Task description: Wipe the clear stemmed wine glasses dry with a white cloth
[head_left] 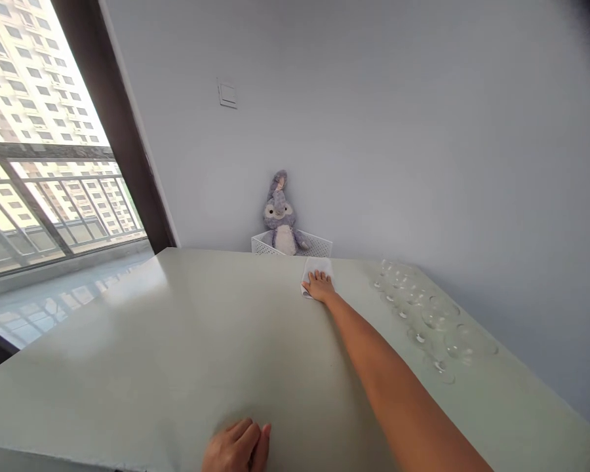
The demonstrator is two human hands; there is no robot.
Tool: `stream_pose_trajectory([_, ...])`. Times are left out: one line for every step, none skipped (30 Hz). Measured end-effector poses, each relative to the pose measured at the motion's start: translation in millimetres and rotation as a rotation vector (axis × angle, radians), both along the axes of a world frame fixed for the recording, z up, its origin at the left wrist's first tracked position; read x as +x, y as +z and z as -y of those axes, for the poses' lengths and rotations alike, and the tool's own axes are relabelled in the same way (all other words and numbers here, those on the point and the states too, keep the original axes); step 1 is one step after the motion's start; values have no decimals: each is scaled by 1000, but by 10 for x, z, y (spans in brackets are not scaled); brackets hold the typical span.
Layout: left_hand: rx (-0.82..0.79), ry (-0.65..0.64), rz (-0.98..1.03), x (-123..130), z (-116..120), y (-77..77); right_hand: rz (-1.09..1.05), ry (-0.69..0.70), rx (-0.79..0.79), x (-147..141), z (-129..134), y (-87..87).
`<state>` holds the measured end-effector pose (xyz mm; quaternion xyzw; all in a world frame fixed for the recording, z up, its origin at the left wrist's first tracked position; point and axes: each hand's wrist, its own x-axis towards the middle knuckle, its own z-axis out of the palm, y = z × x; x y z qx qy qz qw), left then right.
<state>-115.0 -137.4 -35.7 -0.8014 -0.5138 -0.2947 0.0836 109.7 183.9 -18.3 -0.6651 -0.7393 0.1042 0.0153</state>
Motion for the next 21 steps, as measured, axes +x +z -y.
stream_pose_trajectory([23, -2, -14, -5, -5, -5, -9, 19, 0, -152, -26, 5])
stream_pose_trajectory([41, 1, -22, -9, -7, -10, -18, 42, 0, -312, -36, 13])
stream_pose_trajectory([58, 5, -23, -12, -8, -12, -27, 68, -1, -478, -29, 22])
stream_pose_trajectory([74, 8, -18, -13, -5, -12, -36, 98, -1, -650, -6, 32])
stream_pose_trajectory([87, 11, -12, -13, -1, -9, -44, 130, -1, -827, 35, 43])
stream_pose_trajectory([98, 13, -6, -11, 5, -5, -52, 166, 1, -1006, 92, 53])
stream_pose_trajectory([110, 16, -3, -8, 12, -1, -60, 204, 5, -1184, 166, 61])
stream_pose_trajectory([121, 25, -2, -2, 20, 4, -68, 243, 7, -1357, 254, 65])
stream_pose_trajectory([129, 36, -3, 4, 28, 8, -79, 292, 12, -1522, 358, 65])
stream_pose_trajectory([131, 49, -3, 11, 37, 11, -96, 360, 16, -1673, 475, 61])
stream_pose_trajectory([127, 62, 1, 17, 47, 11, -115, 433, 19, -1806, 605, 53])
stream_pose_trajectory([118, 69, 6, 21, 57, 8, -135, 511, 27, -1915, 747, 43])
stream_pose_trajectory([109, 73, 14, 22, 71, 5, -155, 596, 34, -1995, 899, 32])
stream_pose_trajectory([105, 71, 26, 19, 88, 2, -171, 676, 42, -2043, 1060, 23])
stream_pose_trajectory([110, 58, 45, 10, 109, 3, -182, 752, 46, -2055, 1228, 16])
stream_pose_trajectory([119, 37, 71, -5, 134, 8, -190, 825, 45, -2030, 1398, 13])
stream_pose_trajectory([130, 14, 107, -26, 161, 22, -197, 889, 44, -1967, 1568, 16])
stream_pose_trajectory([136, -5, 150, -54, 189, 46, -203, 946, 44, -1868, 1733, 24])
stream_pose_trajectory([129, -19, 194, -87, 214, 80, -212, 997, 46, -1737, 1888, 38])
stream_pose_trajectory([111, -19, 233, -126, 232, 123, -224, 1041, 50, -1579, 2031, 57])
stream_pose_trajectory([86, -11, 258, -169, 239, 174, -238, 1082, 55, -1401, 2157, 82])
